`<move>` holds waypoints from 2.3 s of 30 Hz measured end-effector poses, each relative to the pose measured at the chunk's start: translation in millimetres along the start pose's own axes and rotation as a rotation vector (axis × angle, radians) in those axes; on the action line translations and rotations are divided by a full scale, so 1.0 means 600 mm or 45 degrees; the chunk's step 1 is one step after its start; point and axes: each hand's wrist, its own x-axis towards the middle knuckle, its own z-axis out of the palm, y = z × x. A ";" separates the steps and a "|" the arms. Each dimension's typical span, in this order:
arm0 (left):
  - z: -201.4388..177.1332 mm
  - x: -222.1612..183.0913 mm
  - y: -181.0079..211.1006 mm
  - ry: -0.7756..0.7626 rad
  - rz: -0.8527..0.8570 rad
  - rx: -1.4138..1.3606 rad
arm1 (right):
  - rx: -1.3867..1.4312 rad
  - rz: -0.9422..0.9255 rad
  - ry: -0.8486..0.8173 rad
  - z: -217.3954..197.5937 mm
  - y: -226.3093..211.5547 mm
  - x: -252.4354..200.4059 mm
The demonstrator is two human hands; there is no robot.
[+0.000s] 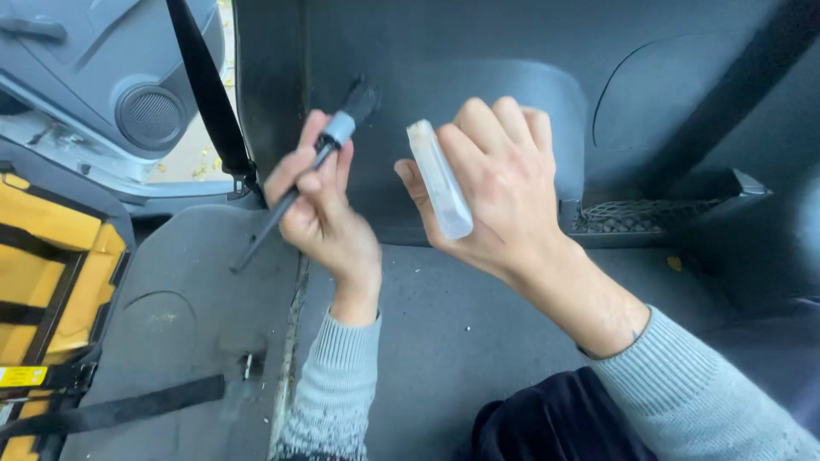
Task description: Cleaning the interior side panels and window area of a car using a spray bottle and a brush.
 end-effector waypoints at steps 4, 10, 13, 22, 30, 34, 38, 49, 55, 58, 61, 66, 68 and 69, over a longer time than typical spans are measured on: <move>0.043 0.053 -0.069 0.255 -0.099 -0.363 | -0.014 0.083 -0.142 -0.005 0.012 0.011; 0.160 0.085 -0.197 0.290 0.355 -0.454 | -0.083 0.075 -0.232 -0.059 0.047 -0.010; 0.272 0.029 -0.233 0.551 0.357 -0.256 | -0.215 -0.013 -0.254 -0.080 0.062 -0.022; 0.177 0.116 -0.187 0.633 0.372 -0.399 | -0.092 0.593 -0.278 -0.145 0.102 -0.109; 0.244 0.044 -0.119 0.486 0.167 -0.693 | 0.045 0.670 -0.246 -0.139 0.099 -0.105; 0.240 0.050 -0.111 0.513 0.227 -0.818 | -0.046 0.668 -0.271 -0.148 0.084 -0.090; 0.239 0.024 -0.096 0.343 0.324 -0.335 | 0.006 0.737 -0.272 -0.132 0.079 -0.091; 0.300 0.005 -0.059 0.111 0.426 -0.233 | -0.137 0.840 -0.324 -0.215 0.088 -0.071; 0.285 0.027 -0.063 0.579 0.216 -0.289 | -0.282 0.675 -0.292 -0.282 0.067 -0.008; 0.322 -0.017 -0.037 0.215 0.427 0.103 | -0.187 0.723 -0.365 -0.281 0.064 0.016; 0.258 0.031 -0.005 0.093 0.441 -0.093 | -0.345 0.745 -0.598 -0.295 0.085 0.004; 0.108 0.174 0.064 0.130 0.535 0.257 | -0.081 0.804 -0.539 -0.312 0.119 -0.031; 0.141 0.185 0.105 -0.030 0.444 0.212 | -0.072 0.795 -0.548 -0.305 0.121 -0.010; 0.147 0.178 0.129 -0.184 0.315 0.189 | -0.054 0.797 -0.596 -0.301 0.115 -0.006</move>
